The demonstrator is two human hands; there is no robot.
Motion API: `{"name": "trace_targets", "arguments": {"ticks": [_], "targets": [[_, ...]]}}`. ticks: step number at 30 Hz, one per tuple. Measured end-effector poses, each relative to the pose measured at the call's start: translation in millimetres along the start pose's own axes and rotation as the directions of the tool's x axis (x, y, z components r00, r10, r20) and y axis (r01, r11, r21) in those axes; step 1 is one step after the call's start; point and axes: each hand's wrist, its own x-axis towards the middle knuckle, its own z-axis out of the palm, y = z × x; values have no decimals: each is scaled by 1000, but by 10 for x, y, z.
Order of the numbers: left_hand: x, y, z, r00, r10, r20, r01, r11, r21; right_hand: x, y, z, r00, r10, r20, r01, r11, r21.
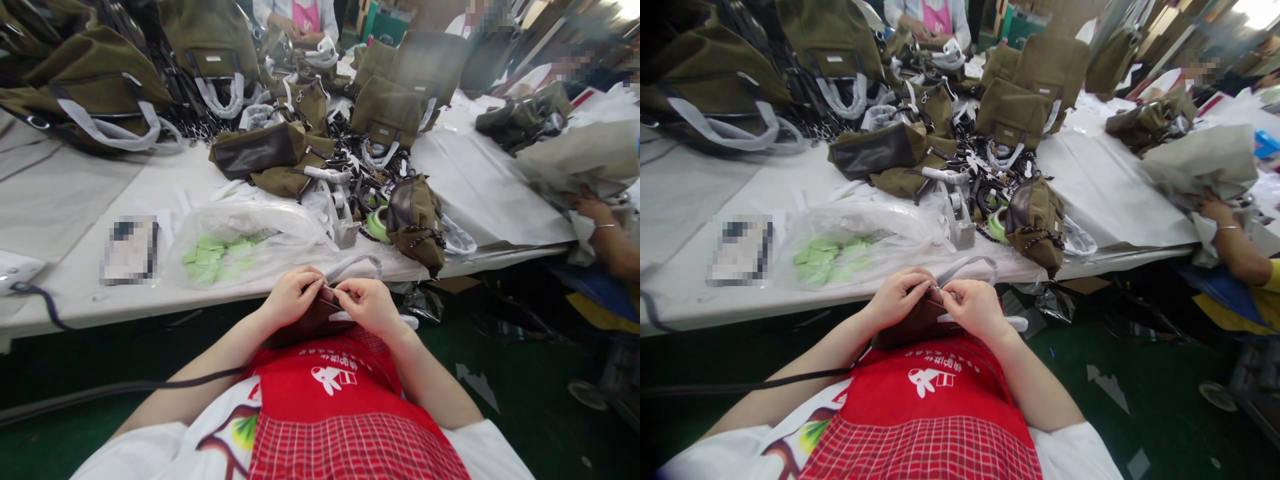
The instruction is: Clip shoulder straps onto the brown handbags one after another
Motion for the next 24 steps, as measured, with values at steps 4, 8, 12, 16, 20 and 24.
{"name": "trace_targets", "arguments": {"ticks": [4,8,12,16,20,24], "targets": [[9,26,-1,1000,-14,20,14,1000,-20,-23,1,-16,1000,-8,-12,8,1000,5],[2,61,30,1000,-21,4,21,1000,-14,-73,-39,-17,999,-32,-21,31,999,-17],[9,46,58,997,-34,-69,40,996,85,-131,-105,-26,998,-40,-38,39,999,-27],[29,6,27,998,-39,-42,42,998,51,-120,-96,-40,996,-17,-86,18,1000,9],[34,17,-4,999,-47,-12,47,999,8,-61,-35,-25,997,-3,-73,4,1000,12],[36,59,0,999,-49,-15,50,998,35,-25,-12,10,999,20,-40,-20,1000,-8]]}}
